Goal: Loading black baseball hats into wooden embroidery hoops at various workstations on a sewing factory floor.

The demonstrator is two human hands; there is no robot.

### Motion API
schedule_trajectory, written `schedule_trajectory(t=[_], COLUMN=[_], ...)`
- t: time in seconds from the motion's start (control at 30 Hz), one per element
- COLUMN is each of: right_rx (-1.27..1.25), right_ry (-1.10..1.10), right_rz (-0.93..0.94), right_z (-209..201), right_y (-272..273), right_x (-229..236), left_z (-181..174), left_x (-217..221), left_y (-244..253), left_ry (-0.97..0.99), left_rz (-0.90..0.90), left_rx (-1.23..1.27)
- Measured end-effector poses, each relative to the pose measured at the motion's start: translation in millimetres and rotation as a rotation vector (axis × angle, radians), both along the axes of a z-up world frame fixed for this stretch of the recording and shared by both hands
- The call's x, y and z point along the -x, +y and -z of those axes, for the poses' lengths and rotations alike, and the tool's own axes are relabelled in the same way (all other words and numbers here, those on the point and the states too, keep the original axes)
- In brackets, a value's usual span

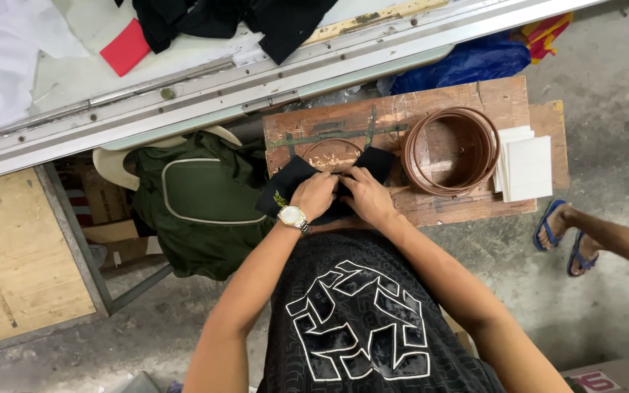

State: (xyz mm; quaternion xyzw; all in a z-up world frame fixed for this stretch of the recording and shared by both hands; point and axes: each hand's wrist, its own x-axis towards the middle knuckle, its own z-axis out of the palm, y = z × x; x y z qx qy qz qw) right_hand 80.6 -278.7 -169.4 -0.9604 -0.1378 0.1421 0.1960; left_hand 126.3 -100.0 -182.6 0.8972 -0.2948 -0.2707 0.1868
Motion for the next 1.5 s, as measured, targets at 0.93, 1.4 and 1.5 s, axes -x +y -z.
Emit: schedule_trajectory(t=[0.93, 1.4, 1.5], right_rx=[0.01, -0.156, 0.199], right_ry=[-0.079, -0.451, -0.392], right_rz=[-0.082, 0.57, 0.739], right_z=[0.5, -53.2, -55.9], right_y=[-2.8, -195.6, -233.5], right_x=[8.4, 16.8, 6.1], left_z=[-7.6, 14.7, 13.0], left_x=[26.9, 62.7, 72.0], left_y=[-2.5, -4.5, -4.1], left_ry=[0.064, -0.209, -0.31], left_rz=[-0.013, 0.097, 0.105], left_rx=[-0.036, -0.069, -0.088])
